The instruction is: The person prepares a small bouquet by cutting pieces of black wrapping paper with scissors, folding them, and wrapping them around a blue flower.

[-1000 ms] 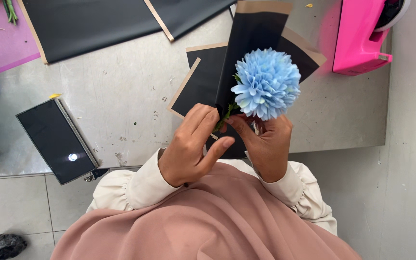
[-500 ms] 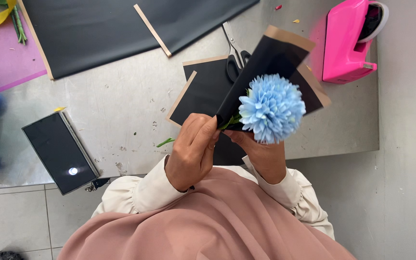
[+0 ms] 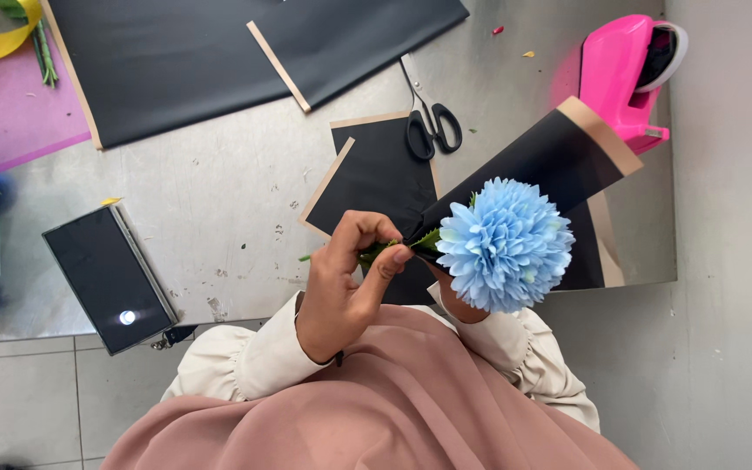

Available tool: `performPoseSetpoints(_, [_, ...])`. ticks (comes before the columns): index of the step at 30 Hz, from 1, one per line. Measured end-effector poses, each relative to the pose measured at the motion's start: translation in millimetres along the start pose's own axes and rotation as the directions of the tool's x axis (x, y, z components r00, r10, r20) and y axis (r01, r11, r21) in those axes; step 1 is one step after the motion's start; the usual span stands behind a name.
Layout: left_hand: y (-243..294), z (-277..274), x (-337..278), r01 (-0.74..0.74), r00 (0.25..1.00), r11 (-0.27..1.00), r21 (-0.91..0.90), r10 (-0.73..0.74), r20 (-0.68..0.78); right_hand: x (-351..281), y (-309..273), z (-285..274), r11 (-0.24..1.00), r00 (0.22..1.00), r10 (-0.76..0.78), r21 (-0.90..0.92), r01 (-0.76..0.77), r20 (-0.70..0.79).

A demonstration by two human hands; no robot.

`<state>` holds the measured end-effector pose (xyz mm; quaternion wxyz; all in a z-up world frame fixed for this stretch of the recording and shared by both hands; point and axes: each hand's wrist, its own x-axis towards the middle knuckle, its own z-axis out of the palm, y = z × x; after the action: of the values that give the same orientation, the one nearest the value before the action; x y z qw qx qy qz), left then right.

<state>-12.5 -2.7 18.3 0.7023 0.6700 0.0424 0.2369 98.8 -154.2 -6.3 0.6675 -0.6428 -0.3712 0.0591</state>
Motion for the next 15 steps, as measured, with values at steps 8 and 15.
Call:
performPoseSetpoints(8, [-11.4, -1.5, 8.5, -0.053, 0.994, 0.987, -0.152, 0.066, 0.082, 8.8, 43.0, -19.7, 0.997, 0.999, -0.050, -0.062, 0.051, 0.023])
performPoseSetpoints(15, [-13.4, -2.2, 6.0, 0.027, 0.984, 0.972, -0.233, 0.015, 0.175, 3.6, 18.2, -9.2, 0.992, 0.997, -0.062, -0.102, 0.067, 0.050])
